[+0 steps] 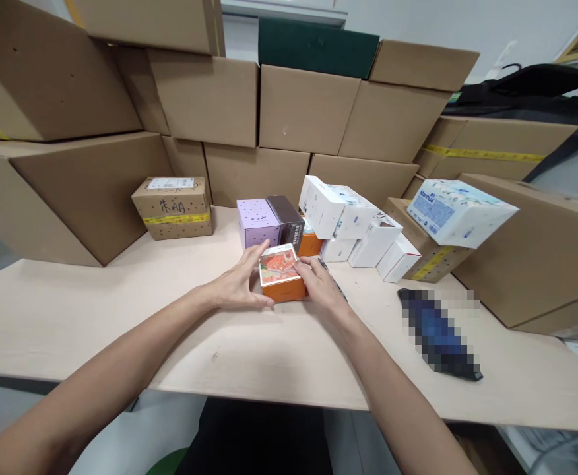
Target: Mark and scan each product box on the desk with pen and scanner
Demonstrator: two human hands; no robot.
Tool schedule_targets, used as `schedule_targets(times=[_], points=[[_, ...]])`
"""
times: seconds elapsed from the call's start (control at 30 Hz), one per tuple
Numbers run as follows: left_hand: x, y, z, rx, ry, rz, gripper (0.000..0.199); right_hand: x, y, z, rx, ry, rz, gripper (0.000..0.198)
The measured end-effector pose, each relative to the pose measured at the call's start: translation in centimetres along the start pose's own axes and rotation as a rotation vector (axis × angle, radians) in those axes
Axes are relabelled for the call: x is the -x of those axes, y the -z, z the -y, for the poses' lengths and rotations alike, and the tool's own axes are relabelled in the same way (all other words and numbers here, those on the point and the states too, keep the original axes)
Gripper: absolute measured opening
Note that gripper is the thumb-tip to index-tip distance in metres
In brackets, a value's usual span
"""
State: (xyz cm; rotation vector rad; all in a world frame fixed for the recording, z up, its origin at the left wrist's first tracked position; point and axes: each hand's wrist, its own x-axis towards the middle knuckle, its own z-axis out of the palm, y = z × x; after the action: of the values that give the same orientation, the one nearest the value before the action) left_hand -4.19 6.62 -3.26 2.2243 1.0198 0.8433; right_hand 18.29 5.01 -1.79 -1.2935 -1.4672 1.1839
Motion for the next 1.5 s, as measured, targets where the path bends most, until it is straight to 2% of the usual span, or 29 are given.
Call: schedule_targets(times=[0.07, 0.13, 0.27, 0.43, 0.57, 0.7, 0.83, 0.93, 1.0, 1.07, 1.13, 1.17, 1.33, 1.4, 1.5], points=[[0.0, -0.2, 0.5, 0.040, 0.035, 0.027, 0.133, 0.0, -0.2, 0.1, -0.103, -0.127, 0.024, 0.038], [0.0, -0.4, 0.8, 0.091, 0.076, 0.026, 0.129, 0.0, -0.3, 0.2, -0.143, -0.170, 0.034, 0.039], [-0.2, -0.5, 0.2, 0.307, 0.150, -0.046, 0.113, 0.1, -0.1, 0.4, -0.194, -0.126, 0.055, 0.055], [-0.6, 0.0, -1.4, 0.593, 0.335, -0.111, 0.081, 0.4, 0.4, 0.9, -0.195, -0.040, 0.133, 0.070], [-0.8, 0.1, -1.3, 0.722, 0.317, -0.089, 0.057, 0.6, 0.8, 0.7, -0.117, 0.053, 0.251, 0.076], [-1.0, -0.3, -0.2, 0.733, 0.296, -0.076, 0.058, 0.3, 0.8, -0.1, -0.026, 0.099, 0.274, 0.085], [-1.2, -0.4, 0.3, 0.759, 0.230, -0.024, 0.062, -0.3, 0.6, -1.2, -0.012, 0.059, 0.267, 0.069], [-1.1, 0.2, 0.2, 0.781, 0.126, 0.059, 0.063, -0.7, 0.4, -1.8, 0.002, 0.032, 0.272, 0.056], [-0.9, 0.6, 0.2, 0.732, 0.109, 0.102, 0.063, -0.8, 0.4, -2.0, -0.006, 0.004, 0.251, 0.053], [-0.7, 0.8, 0.5, 0.670, 0.112, 0.123, 0.080, -1.0, 0.3, -2.1, -0.008, -0.031, 0.221, 0.051], [-0.6, 0.6, 0.9, 0.628, 0.091, 0.104, 0.093, -1.1, 0.2, -2.3, 0.009, -0.042, 0.193, 0.048], [-0.6, 0.4, 1.1, 0.606, 0.071, 0.078, 0.094, -1.1, 0.2, -2.3, 0.021, -0.038, 0.187, 0.047], [-0.8, -0.2, 0.6, 0.454, 0.068, -0.044, 0.079, -1.2, 0.2, -2.3, 0.101, -0.020, 0.142, 0.052], [-0.8, -0.1, -0.1, 0.483, 0.114, -0.045, 0.078, -1.3, 0.7, -2.1, 0.174, -0.007, 0.072, 0.060], [-0.8, 0.1, -0.8, 0.586, 0.191, -0.044, 0.083, -1.5, 1.8, -1.8, 0.453, 0.130, -0.120, 0.061]])
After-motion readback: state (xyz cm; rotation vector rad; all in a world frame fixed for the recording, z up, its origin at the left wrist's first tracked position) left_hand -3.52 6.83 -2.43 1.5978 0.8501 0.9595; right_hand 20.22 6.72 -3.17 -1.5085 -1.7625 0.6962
